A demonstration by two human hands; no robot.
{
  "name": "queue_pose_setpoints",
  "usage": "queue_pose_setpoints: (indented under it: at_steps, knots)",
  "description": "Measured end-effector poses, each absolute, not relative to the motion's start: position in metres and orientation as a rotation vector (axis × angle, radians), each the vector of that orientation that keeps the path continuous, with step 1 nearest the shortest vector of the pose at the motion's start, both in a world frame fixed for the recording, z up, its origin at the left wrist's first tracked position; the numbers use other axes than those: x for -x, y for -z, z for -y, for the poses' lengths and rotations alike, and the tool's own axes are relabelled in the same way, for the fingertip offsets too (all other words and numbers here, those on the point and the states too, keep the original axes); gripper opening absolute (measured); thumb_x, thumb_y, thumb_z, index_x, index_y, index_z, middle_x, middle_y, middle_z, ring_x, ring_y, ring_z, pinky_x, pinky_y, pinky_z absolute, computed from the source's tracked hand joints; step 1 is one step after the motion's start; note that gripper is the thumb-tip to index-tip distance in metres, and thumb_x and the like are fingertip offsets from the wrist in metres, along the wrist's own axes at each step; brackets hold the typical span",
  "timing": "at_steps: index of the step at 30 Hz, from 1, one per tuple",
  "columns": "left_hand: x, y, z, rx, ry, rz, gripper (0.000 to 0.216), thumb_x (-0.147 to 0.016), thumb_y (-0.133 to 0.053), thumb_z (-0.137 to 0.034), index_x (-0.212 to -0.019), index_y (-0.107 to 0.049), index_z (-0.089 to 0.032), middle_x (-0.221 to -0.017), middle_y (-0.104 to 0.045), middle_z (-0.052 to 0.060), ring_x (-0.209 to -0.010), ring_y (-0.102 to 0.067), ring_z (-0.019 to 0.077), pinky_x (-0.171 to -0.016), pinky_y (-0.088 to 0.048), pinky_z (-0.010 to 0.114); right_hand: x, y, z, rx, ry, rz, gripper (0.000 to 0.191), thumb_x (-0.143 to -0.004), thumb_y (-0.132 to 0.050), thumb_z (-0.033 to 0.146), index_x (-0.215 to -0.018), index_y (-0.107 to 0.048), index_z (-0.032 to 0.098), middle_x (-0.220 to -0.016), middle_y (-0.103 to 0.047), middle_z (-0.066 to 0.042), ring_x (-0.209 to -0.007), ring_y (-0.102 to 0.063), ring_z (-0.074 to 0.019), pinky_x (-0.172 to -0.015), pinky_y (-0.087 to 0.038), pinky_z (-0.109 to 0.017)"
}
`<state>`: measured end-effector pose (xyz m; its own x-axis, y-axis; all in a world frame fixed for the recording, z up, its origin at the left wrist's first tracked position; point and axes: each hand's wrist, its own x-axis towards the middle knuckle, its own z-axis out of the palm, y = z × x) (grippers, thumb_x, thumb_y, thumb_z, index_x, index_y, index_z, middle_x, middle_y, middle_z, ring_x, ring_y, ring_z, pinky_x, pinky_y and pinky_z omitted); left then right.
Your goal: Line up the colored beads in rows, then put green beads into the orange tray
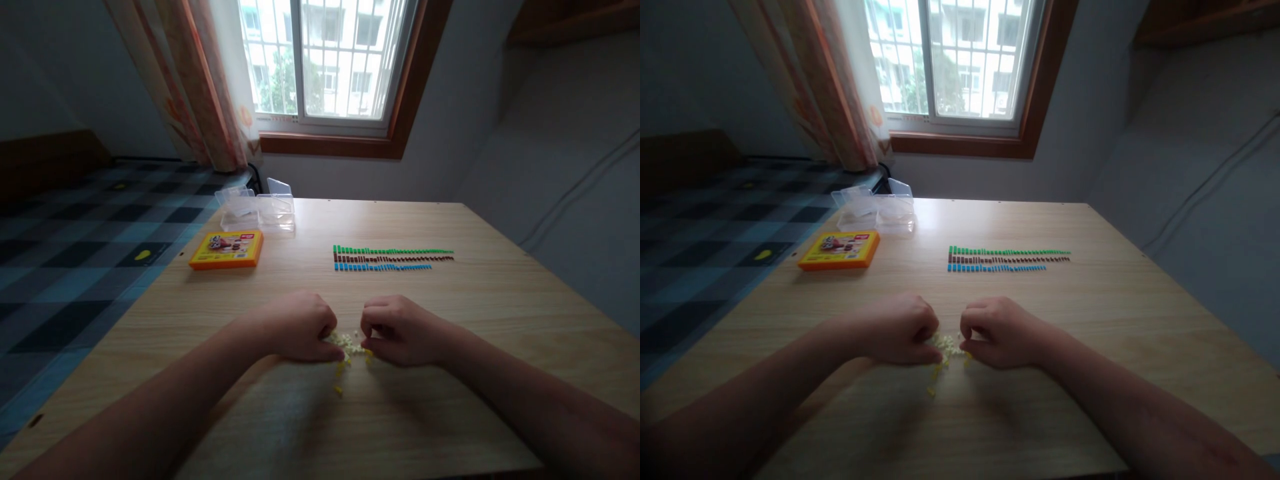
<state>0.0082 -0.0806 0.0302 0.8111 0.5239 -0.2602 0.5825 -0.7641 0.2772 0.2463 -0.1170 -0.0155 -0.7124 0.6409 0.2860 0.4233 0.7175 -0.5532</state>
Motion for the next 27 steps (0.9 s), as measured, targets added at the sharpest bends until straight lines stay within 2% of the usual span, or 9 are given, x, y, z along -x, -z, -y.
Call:
queue_pose_setpoints:
  at_steps: [7, 14, 20, 27]
  knots:
    - [-0.008, -0.027, 0.081, -2.677, 0.201, -0.837, 0.03, -0.083, -0.065, -0.039, -0.06, -0.065, -0.019, -0.058, -0.062, 0.002, -0.051, -0.047, 0.0144, -0.05, -0.032, 0.029, -0.251, 0.009, 0.116, 0.789, -0.68, 2.577, 0.012, -0.076, -0.062, 0.011, -0.074, -0.053, 0.019, -0.07, -0.052, 0.004, -0.063, -0.044, -0.0103, -0.058, -0.03, -0.024]
    - [-0.009, -0.027, 0.082, -2.683, 0.187, -0.852, 0.036, -0.086, -0.062, -0.044, -0.061, -0.066, -0.019, -0.057, -0.062, 0.003, -0.049, -0.047, 0.0144, -0.049, -0.031, 0.029, -0.25, 0.009, 0.117, 0.772, -0.713, 2.607, 0.013, -0.074, -0.063, 0.011, -0.074, -0.053, 0.019, -0.071, -0.053, 0.003, -0.064, -0.045, -0.0105, -0.06, -0.031, -0.024]
    - [-0.012, -0.024, 0.084, -2.725, 0.201, -0.884, 0.043, -0.085, -0.062, -0.055, -0.064, -0.07, -0.019, -0.059, -0.065, 0.005, -0.051, -0.052, 0.0169, -0.049, -0.03, 0.03, -0.247, 0.016, 0.116, 0.882, -0.64, 2.536, 0.021, -0.084, -0.068, 0.026, -0.073, -0.052, 0.019, -0.069, -0.056, 0.003, -0.061, -0.045, -0.0094, -0.057, -0.029, -0.023]
    - [-0.014, -0.018, 0.083, -2.75, 0.148, -0.902, 0.043, -0.089, -0.057, -0.048, -0.06, -0.068, -0.018, -0.059, -0.065, 0.006, -0.054, -0.054, 0.0181, -0.053, -0.033, 0.031, -0.237, 0.022, 0.118, 1.02, -0.537, 2.469, 0.019, -0.085, -0.069, 0.027, -0.073, -0.056, 0.018, -0.066, -0.057, 0.003, -0.06, -0.046, -0.0102, -0.056, -0.028, -0.023]
